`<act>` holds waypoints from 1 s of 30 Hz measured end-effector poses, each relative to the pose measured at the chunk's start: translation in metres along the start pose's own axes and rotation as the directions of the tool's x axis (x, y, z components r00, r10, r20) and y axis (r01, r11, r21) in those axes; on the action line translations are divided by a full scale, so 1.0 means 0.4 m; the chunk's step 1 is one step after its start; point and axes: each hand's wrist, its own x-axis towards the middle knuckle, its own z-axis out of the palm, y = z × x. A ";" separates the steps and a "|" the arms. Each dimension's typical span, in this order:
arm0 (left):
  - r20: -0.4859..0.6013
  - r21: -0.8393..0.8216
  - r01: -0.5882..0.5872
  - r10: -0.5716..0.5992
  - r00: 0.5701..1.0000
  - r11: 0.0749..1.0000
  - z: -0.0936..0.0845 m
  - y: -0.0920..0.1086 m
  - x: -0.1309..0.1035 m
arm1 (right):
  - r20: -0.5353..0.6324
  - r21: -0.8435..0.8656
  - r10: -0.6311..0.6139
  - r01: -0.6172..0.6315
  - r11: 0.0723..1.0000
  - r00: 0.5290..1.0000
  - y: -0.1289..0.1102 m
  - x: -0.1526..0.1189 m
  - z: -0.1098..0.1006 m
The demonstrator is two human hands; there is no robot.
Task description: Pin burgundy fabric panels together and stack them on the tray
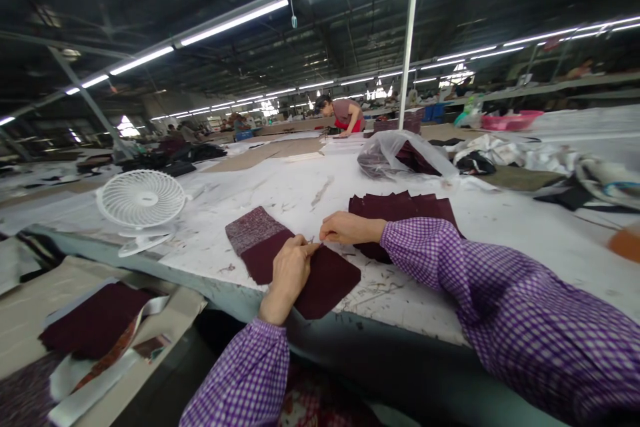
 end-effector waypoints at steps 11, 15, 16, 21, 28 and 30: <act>0.103 0.169 -0.107 0.090 0.991 0.980 -0.012 0.014 0.001 | -0.098 0.079 0.023 -0.015 0.997 0.995 -0.022 0.004 -0.002; 0.105 0.195 -0.082 0.063 0.992 0.977 -0.009 0.021 0.007 | -0.106 -0.017 -0.013 0.011 1.000 0.994 -0.060 -0.002 0.003; 0.102 0.191 -0.074 0.055 0.993 0.979 -0.010 0.021 0.009 | -0.092 -0.058 -0.001 -0.004 0.998 0.996 -0.066 -0.006 0.007; 0.068 0.035 -0.037 0.035 0.997 0.999 -0.033 -0.026 -0.011 | -0.052 -0.104 -0.002 -0.004 0.995 0.999 -0.061 -0.022 0.021; -0.138 -0.073 -0.111 0.100 0.985 0.991 -0.046 -0.105 -0.102 | -0.003 -0.058 -0.141 0.140 0.988 0.990 -0.036 -0.025 0.016; -0.148 -0.028 -0.121 0.116 0.982 0.992 -0.042 -0.102 -0.109 | 0.024 -0.081 -0.164 0.165 0.983 0.986 -0.037 -0.028 0.011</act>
